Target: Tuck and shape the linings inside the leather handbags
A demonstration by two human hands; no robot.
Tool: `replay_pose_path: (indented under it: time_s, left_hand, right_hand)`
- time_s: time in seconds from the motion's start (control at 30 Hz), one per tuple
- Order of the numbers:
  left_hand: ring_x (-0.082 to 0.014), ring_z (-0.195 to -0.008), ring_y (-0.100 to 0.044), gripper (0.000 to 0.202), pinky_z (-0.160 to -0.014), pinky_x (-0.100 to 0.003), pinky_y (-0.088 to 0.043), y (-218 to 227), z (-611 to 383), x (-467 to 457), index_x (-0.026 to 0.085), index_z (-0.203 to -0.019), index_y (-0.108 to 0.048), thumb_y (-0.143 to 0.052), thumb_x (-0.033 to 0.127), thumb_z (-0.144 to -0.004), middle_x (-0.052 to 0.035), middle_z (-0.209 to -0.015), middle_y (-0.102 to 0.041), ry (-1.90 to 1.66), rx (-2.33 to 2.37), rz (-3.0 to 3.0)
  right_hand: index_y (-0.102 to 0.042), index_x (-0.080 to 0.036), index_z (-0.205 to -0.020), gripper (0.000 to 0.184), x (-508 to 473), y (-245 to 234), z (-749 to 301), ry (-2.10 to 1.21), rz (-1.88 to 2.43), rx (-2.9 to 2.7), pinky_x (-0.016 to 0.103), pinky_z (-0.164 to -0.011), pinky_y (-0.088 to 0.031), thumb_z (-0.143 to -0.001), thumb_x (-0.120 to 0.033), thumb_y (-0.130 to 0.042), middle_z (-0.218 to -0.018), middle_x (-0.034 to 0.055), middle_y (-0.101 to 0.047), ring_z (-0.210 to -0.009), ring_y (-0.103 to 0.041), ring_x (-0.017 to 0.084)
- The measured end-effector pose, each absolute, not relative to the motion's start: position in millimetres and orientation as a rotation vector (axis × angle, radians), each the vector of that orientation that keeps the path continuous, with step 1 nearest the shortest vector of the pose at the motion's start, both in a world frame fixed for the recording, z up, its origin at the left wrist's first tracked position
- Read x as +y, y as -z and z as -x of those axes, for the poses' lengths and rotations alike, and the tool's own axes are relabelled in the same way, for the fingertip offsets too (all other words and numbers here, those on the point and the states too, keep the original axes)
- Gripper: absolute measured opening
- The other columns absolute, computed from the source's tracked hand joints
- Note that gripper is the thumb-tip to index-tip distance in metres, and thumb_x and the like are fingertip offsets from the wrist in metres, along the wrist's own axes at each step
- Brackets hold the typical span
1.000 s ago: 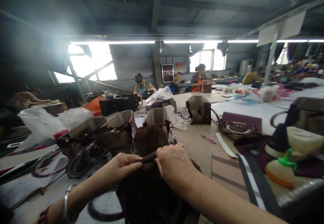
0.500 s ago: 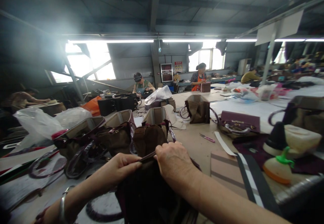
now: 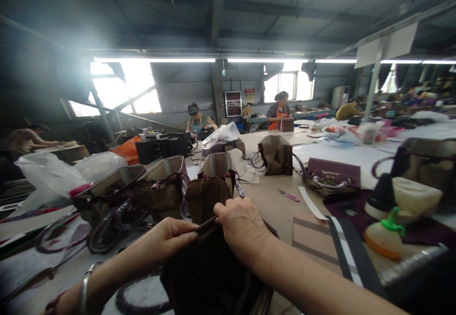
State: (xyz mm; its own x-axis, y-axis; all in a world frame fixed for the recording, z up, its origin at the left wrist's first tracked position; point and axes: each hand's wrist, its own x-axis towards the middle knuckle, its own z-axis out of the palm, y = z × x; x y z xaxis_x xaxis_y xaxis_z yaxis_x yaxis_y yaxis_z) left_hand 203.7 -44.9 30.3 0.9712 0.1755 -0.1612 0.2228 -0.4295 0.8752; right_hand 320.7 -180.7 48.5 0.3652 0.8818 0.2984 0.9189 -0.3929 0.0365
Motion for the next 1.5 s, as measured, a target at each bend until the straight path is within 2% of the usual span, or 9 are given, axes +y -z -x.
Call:
replay_pose_path:
  time_s: [0.13, 0.33, 0.37, 0.47, 0.6, 0.7, 0.87, 1.2, 1.5]
  left_hand:
    - [-0.0056, -0.045, -0.032, 0.037, -0.041, -0.017, -0.023, -42.4, -215.7, -44.4, 0.011, -0.087, -0.063, -0.054, 0.041, -0.068, 0.0027, -0.054, -0.048, 0.157, 0.213, -2.117]
    - [-0.0060, -0.045, -0.028, 0.036, -0.041, -0.018, -0.023, -38.6, -239.5, -45.2, 0.009, -0.073, -0.065, -0.050, 0.042, -0.071, 0.0028, -0.051, -0.043, 0.070, 0.154, -2.202]
    - [-0.0061, -0.045, -0.029, 0.037, -0.041, -0.018, -0.024, -36.1, -240.3, -45.8, 0.009, -0.074, -0.065, -0.049, 0.042, -0.071, 0.0025, -0.051, -0.044, 0.047, 0.157, -2.191]
    - [-0.0065, -0.045, -0.031, 0.036, -0.041, -0.017, -0.024, -31.2, -237.9, -47.2, 0.009, -0.080, -0.065, -0.047, 0.040, -0.072, 0.0015, -0.053, -0.047, 0.022, 0.163, -2.176]
    - [-0.0068, -0.046, -0.034, 0.036, -0.041, -0.017, -0.026, -31.3, -233.2, -48.1, 0.010, -0.086, -0.065, -0.047, 0.038, -0.072, -0.0003, -0.057, -0.051, 0.040, 0.170, -2.178]
    - [-0.0066, -0.044, -0.034, 0.037, -0.040, -0.017, -0.026, -31.7, -233.0, -49.0, 0.009, -0.087, -0.065, -0.046, 0.038, -0.072, -0.0009, -0.058, -0.052, 0.052, 0.191, -2.177]
    - [-0.0066, -0.044, -0.034, 0.036, -0.040, -0.017, -0.026, -30.4, -234.3, -50.2, 0.010, -0.085, -0.065, -0.045, 0.037, -0.072, 0.0001, -0.056, -0.051, 0.048, 0.205, -2.197]
    - [-0.0063, -0.042, -0.030, 0.031, -0.037, -0.017, -0.021, -36.0, -235.0, -54.8, 0.011, -0.079, -0.066, -0.044, 0.032, -0.071, 0.0023, -0.050, -0.042, 0.040, 0.244, -2.226]
    - [-0.0061, -0.042, -0.030, 0.035, -0.038, -0.018, -0.021, -31.1, -235.4, -52.3, 0.010, -0.080, -0.066, -0.044, 0.035, -0.071, 0.0013, -0.053, -0.048, 0.036, 0.230, -2.230]
  right_hand:
    - [-0.059, -0.021, -0.077, 0.008, -179.9, -47.3, -320.6, 0.398, 2.481, -1.691, 0.027, -0.059, -0.031, -0.078, -0.019, -0.051, -0.074, 0.0027, -0.061, -0.070, -0.053, 0.018]
    - [-0.059, -0.020, -0.080, 0.006, -191.1, -46.0, -321.7, 0.479, 2.431, -1.664, 0.028, -0.066, -0.034, -0.077, -0.018, -0.054, -0.077, 0.0029, -0.059, -0.075, -0.051, 0.019]
    - [-0.058, -0.020, -0.084, 0.010, -195.5, -46.0, -322.4, 0.545, 2.415, -1.653, 0.030, -0.069, -0.034, -0.074, -0.020, -0.058, -0.080, 0.0039, -0.058, -0.079, -0.050, 0.020]
    - [-0.054, -0.016, -0.100, 0.037, -210.2, -44.4, -326.8, 0.737, 2.384, -1.552, 0.036, -0.074, -0.035, -0.067, -0.027, -0.066, -0.090, 0.0088, -0.055, -0.087, -0.047, 0.026]
    - [-0.048, -0.012, -0.113, 0.048, -222.4, -39.6, -338.0, 0.610, 2.389, -1.514, 0.037, -0.081, -0.036, -0.070, -0.029, -0.063, -0.101, 0.0123, -0.055, -0.094, -0.047, 0.026]
    - [-0.047, -0.016, -0.115, 0.039, -224.1, -38.5, -345.6, 0.318, 2.414, -1.545, 0.033, -0.079, -0.039, -0.078, -0.030, -0.053, -0.102, 0.0100, -0.058, -0.093, -0.052, 0.022]
    - [-0.057, -0.027, -0.099, 0.021, -223.5, -45.4, -348.7, 0.053, 2.417, -1.469, 0.026, -0.069, -0.038, -0.082, -0.031, -0.046, -0.087, 0.0019, -0.064, -0.082, -0.058, 0.018]
    - [-0.061, -0.029, -0.085, 0.016, -219.7, -49.1, -350.1, 0.023, 2.446, -1.413, 0.023, -0.059, -0.034, -0.081, -0.032, -0.046, -0.073, -0.0015, -0.064, -0.071, -0.058, 0.016]
    - [-0.060, -0.028, -0.080, 0.016, -217.2, -48.1, -348.5, 0.156, 2.556, -1.388, 0.023, -0.055, -0.031, -0.081, -0.036, -0.046, -0.068, -0.0013, -0.063, -0.066, -0.058, 0.016]
